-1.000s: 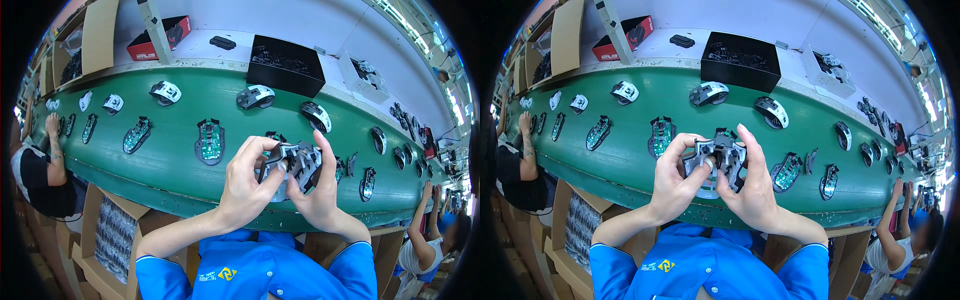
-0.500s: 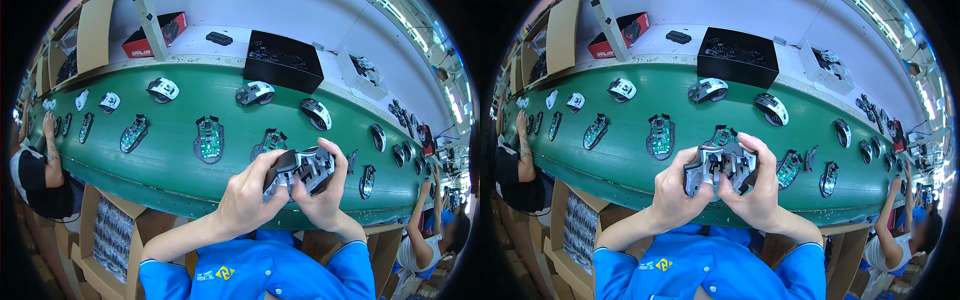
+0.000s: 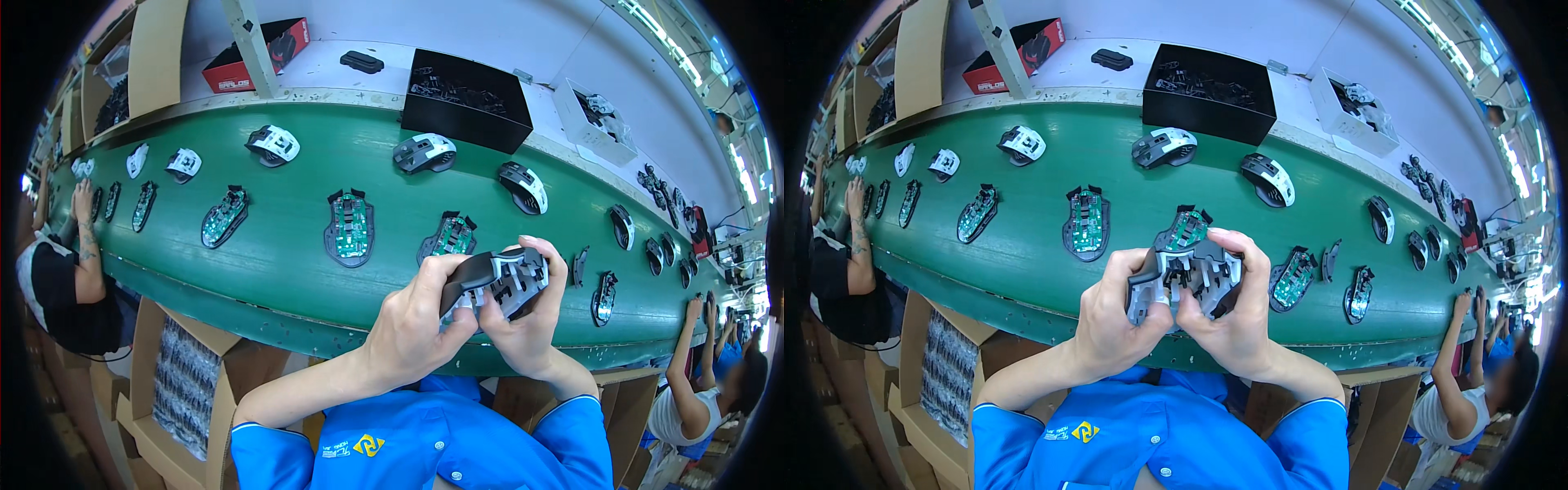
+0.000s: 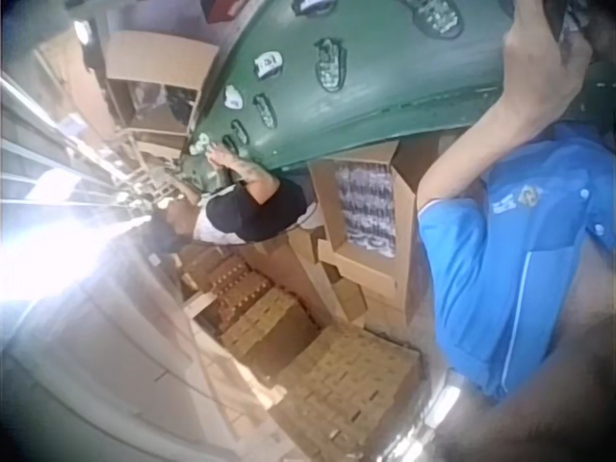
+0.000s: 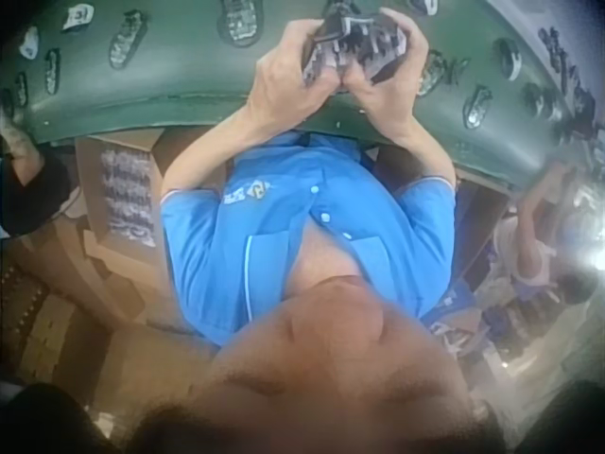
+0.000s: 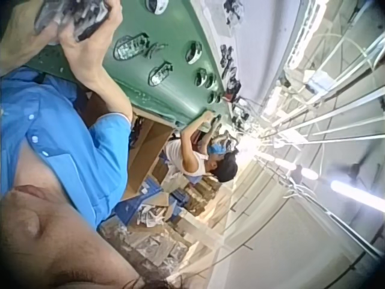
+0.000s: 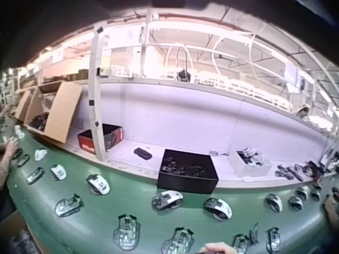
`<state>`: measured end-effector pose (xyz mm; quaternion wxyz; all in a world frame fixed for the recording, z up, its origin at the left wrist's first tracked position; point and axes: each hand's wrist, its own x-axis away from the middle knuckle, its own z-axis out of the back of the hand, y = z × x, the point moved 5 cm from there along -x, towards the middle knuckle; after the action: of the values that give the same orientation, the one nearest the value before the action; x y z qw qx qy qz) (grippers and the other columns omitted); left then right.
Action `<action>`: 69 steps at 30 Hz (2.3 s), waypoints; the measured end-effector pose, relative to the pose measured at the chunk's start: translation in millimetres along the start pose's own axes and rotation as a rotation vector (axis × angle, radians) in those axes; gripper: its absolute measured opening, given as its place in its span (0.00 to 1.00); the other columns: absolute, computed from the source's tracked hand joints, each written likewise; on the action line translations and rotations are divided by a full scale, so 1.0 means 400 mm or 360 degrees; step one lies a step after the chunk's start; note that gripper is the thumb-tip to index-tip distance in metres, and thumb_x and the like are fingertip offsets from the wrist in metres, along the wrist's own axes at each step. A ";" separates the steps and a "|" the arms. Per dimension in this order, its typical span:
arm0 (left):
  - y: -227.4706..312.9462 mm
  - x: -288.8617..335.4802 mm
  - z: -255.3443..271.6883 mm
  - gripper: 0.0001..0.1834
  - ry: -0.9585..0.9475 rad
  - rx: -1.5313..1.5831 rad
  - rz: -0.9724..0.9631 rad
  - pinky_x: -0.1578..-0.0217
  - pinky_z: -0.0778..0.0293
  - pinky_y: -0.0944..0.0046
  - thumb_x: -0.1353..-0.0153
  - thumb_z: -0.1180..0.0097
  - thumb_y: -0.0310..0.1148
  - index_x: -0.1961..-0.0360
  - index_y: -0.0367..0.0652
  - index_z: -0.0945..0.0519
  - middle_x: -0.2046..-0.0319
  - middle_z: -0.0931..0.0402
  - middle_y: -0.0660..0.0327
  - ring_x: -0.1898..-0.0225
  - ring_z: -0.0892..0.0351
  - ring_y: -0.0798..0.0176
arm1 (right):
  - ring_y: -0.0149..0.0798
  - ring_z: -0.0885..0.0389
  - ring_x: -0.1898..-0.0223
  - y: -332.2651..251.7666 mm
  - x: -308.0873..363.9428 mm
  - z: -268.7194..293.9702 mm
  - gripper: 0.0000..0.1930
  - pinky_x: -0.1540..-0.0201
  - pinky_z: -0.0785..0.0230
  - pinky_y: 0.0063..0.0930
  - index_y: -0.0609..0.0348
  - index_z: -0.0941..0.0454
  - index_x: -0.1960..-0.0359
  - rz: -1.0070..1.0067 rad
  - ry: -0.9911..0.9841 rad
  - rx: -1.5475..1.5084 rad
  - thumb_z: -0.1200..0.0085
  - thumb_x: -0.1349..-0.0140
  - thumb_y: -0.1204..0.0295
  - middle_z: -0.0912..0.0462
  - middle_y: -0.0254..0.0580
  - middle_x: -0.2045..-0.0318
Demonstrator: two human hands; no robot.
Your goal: The person assembles computer mice on a green assembly line. They pick up a mouse base, insert a black plastic component, and then attach a white top shell to complete the unit. The process is repeated for multiple units, with the person occasionally reaching into a box to retrieve parts.
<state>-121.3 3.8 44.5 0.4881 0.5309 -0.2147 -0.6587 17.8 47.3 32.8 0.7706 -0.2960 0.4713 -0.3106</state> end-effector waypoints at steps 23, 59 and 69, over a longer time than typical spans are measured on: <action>-0.017 0.009 0.010 0.25 -0.0046 0.0006 -0.0018 0.72 0.22 0.54 0.49 0.46 0.24 0.49 0.34 0.38 0.66 0.25 0.44 0.70 0.20 0.44 | 0.38 0.31 0.52 0.002 0.004 -0.014 0.37 0.50 0.36 0.29 0.64 0.44 0.44 0.0033 0.0047 -0.0036 0.41 0.58 0.85 0.34 0.48 0.51; -0.274 -0.353 -0.393 0.32 -0.0777 -0.0944 -0.0400 0.52 0.30 0.51 0.59 0.34 0.51 0.53 0.46 0.24 0.44 0.36 0.46 0.47 0.34 0.42 | 0.43 0.24 0.59 0.372 0.148 0.441 0.18 0.66 0.24 0.34 0.63 0.27 0.56 -0.0074 -0.0772 0.1585 0.45 0.51 0.79 0.24 0.43 0.58; -0.329 -0.372 -0.389 0.40 -0.0507 -0.0596 0.0002 0.63 0.28 0.60 0.62 0.31 0.45 0.49 0.35 0.30 0.57 0.27 0.52 0.59 0.26 0.60 | 0.38 0.19 0.65 0.260 0.036 0.555 0.10 0.62 0.26 0.28 0.64 0.21 0.65 -0.0515 0.0222 0.1182 0.44 0.51 0.82 0.19 0.43 0.69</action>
<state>-40.4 227.0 -41.7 0.5385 0.3205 -0.1633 -0.7620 245.7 138.4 31.6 0.7324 -0.0463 0.3258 -0.5961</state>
